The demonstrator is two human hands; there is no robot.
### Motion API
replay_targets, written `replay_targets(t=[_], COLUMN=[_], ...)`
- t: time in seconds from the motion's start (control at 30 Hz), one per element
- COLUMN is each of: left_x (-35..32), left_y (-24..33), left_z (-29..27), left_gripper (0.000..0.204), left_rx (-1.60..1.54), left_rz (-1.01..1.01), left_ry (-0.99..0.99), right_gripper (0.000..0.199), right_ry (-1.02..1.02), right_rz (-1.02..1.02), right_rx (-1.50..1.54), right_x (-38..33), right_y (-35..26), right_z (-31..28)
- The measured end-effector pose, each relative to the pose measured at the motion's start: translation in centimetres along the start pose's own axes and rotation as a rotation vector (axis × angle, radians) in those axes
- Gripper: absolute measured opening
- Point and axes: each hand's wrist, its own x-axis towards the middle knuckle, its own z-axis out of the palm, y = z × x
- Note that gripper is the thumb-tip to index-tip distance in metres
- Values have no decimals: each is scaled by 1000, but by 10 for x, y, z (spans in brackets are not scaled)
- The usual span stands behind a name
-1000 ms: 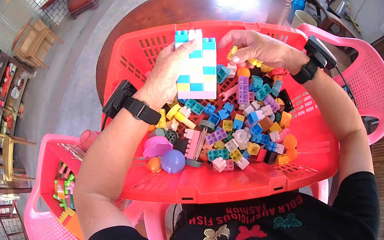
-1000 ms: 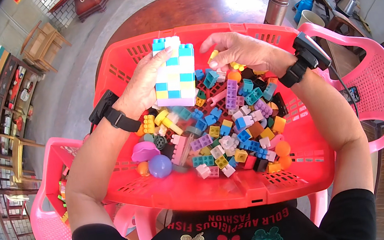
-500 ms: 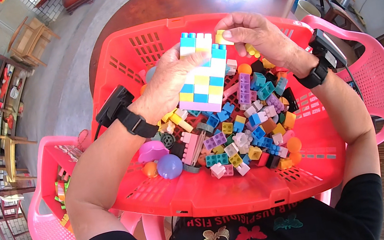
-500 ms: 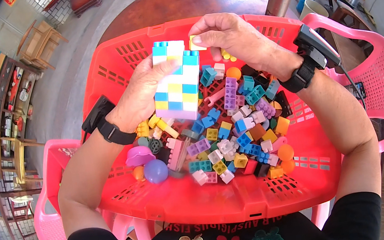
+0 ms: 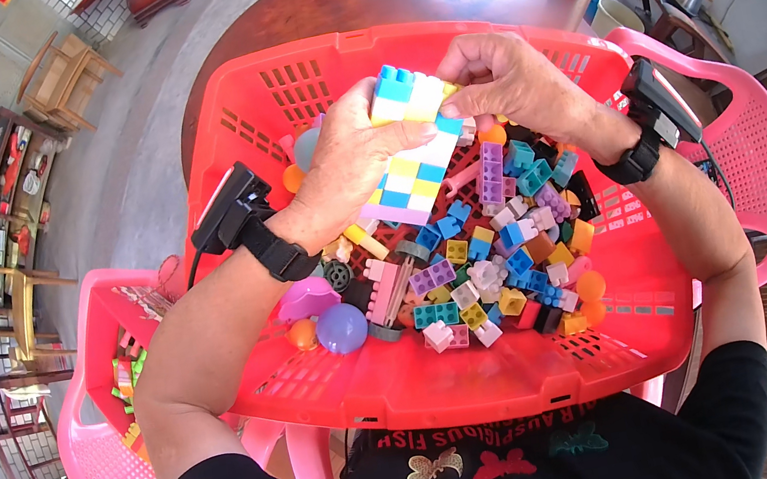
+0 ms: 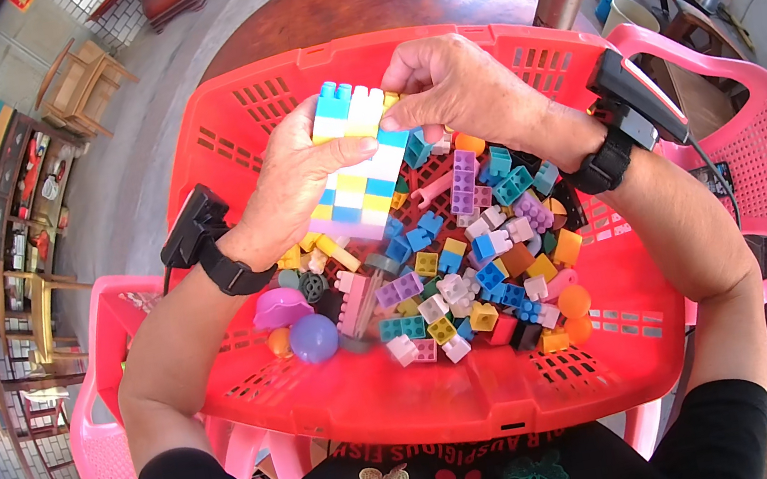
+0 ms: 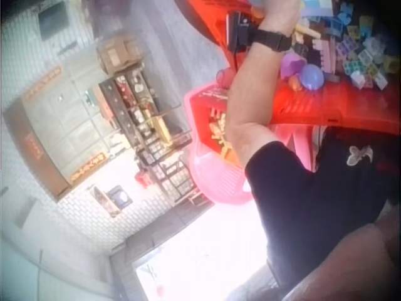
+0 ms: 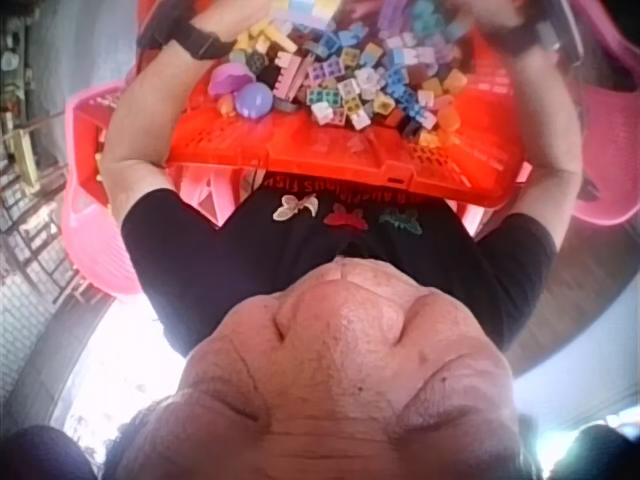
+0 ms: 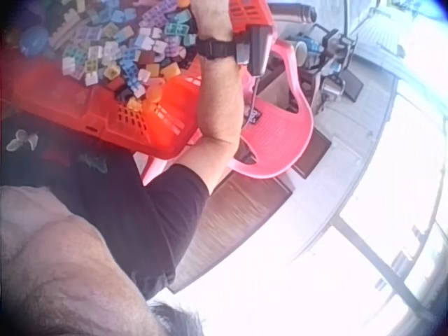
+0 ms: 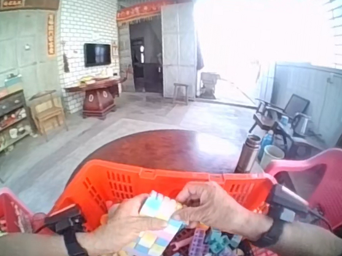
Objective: The person is assembling plastic toy building blocks from a basket.
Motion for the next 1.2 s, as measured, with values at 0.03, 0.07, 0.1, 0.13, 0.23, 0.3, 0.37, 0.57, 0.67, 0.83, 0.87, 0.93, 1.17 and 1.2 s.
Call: replay_targets(t=[0.03,0.07,0.1,0.13,0.23,0.3,0.37,0.57,0.67,0.83,0.87,0.93,1.17,1.2], left_x=[-1,-1,-1,-1,4,6,8,15,8,9,9,10,0,1], left_y=[3,5,5,4,13,20,27,12,14,16,18,10,4,4], left_z=[0,0,0,1,0,-4,-8,-18,-12,-13,-11,-16,-3,-2], left_gripper=[37,37,37,37,35,33,31,40,34,34,36,40,47,46], left_rx=[26,52,52,67,38,-5,-165,-377,-335,-333,-248,-119,126,169], left_rz=[10,19,20,52,65,43,87,48,59,32,65,-8,-73,-62], left_ry=[6,9,9,-1,-41,-70,-3,131,78,-5,3,-33,-27,-31], right_gripper=[17,16,16,18,26,32,46,54,48,41,41,42,42,43], right_ry=[11,24,24,14,33,63,116,-79,-133,-142,-113,-100,-79,-78], right_rz=[8,17,17,7,-31,-60,-91,78,146,115,83,53,43,56], right_rx=[-19,-38,-38,-23,40,89,193,134,207,182,149,128,57,47], right_x=[-1,-2,-3,-3,-2,-2,-2,-7,-6,-3,-1,3,1,0], right_y=[-4,-7,-7,-7,-7,-8,-12,11,10,6,6,10,7,7], right_z=[1,1,1,0,2,6,10,12,25,22,18,7,1,0])
